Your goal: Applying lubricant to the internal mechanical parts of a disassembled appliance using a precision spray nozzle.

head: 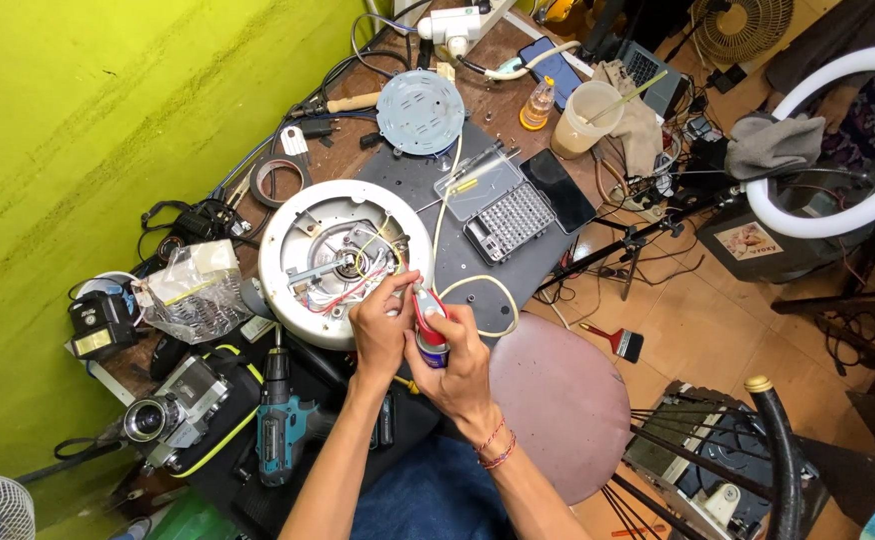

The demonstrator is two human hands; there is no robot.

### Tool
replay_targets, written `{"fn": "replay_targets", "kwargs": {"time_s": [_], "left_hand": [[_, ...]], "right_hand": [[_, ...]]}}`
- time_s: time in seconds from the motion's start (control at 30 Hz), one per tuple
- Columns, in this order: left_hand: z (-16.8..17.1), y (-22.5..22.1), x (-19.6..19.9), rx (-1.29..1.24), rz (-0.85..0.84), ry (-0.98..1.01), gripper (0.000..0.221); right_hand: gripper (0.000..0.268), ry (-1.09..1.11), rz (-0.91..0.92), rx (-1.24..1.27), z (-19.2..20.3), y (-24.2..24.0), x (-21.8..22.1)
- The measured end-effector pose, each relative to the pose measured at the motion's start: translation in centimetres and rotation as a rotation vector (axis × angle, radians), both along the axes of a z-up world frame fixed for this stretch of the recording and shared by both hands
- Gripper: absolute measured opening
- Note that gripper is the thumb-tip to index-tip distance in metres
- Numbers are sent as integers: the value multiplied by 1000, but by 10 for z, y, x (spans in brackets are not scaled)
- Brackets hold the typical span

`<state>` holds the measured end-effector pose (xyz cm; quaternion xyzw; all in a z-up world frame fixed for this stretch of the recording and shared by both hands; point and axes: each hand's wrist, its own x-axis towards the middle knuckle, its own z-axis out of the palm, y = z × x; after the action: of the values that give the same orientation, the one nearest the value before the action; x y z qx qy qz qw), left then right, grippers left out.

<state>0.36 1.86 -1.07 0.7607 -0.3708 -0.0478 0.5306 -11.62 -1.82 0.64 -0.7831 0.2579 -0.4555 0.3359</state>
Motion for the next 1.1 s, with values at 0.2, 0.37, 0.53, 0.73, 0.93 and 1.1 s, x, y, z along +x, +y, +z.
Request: {"fn": "replay_targets", "kwargs": {"time_s": [0.2,0.37,0.53,0.73,0.93,1.1], "left_hand": [[3,1,-1,6,11,8,21],[2,0,0,5,5,9,22],[1,2,1,10,2,24,19],[9,2,0,18,-4,7,20],[11,4,0,30,6,2,22],[13,2,0,47,8,36,24]], "right_hand": [[39,8,11,-25,-4,1,-1],[38,10,3,-25,-4,1,0],[37,25,3,-31,0,3,2],[35,71,-12,-13,12,4,2],[31,160,-11,15,30,7,3],[33,227,-10,82,48,7,2]]}}
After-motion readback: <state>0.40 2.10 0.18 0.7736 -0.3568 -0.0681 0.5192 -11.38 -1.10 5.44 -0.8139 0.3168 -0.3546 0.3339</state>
